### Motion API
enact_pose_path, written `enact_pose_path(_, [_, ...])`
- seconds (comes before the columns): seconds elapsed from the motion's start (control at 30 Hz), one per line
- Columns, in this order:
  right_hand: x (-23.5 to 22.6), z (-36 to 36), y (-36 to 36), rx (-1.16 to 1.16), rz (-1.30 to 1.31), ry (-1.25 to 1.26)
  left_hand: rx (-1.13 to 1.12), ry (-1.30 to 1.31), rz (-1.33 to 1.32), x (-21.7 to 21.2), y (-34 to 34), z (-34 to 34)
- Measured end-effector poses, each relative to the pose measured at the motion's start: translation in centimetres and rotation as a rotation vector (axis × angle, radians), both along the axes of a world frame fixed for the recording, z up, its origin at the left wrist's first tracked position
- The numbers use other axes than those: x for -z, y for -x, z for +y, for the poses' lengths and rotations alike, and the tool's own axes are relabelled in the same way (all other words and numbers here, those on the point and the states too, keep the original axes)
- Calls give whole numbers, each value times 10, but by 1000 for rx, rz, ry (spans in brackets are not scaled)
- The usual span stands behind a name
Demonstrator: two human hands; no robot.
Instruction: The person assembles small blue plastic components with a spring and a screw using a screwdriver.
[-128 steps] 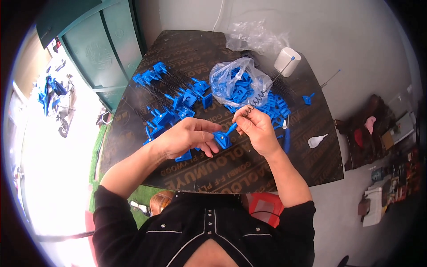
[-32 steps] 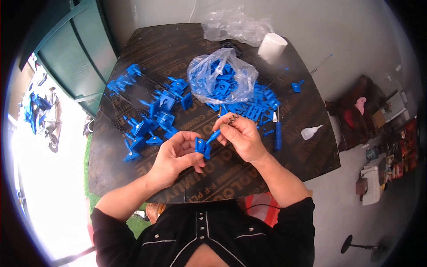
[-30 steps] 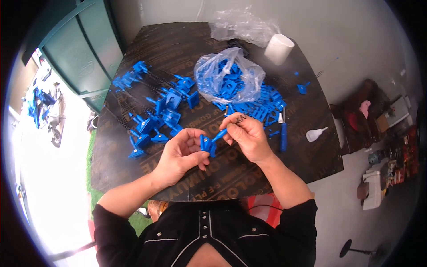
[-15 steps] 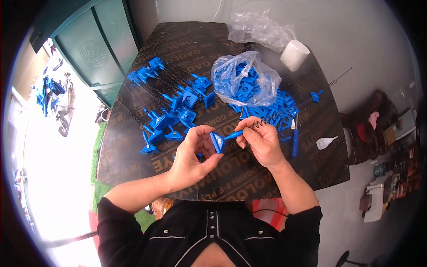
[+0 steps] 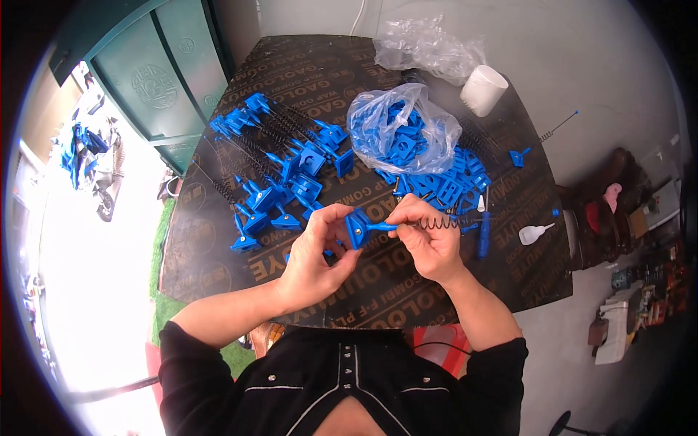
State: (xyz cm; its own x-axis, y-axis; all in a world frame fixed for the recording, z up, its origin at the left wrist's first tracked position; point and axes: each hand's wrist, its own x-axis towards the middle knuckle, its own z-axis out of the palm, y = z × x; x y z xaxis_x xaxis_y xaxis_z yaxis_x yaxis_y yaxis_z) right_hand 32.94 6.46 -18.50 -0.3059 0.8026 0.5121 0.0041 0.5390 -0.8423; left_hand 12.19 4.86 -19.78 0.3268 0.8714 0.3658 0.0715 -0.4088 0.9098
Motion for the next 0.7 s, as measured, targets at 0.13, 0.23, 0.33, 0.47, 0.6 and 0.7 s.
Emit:
enact_pose_path(0.13, [-5, 2, 1, 36, -132, -268, 15, 19, 33, 4, 2, 0])
enact_pose_path(0.23, [-7, 1, 4, 54, -132, -300, 18, 49, 49, 1, 3, 0])
enact_pose_path(0.33, [-7, 1, 5, 59, -125, -323, 2, 54, -35, 7, -1, 1])
enact_pose_path(0.47, [-8, 2, 4, 81, -132, -333, 38, 105, -45, 6, -1, 2])
enact_pose_path(0.6, [-6, 2, 3, 103, -141, -327, 160, 277, -118, -3, -2, 1])
enact_pose_path(0.7, [-6, 1, 4, 118, -133, -312, 245, 421, -230, -9, -2, 1])
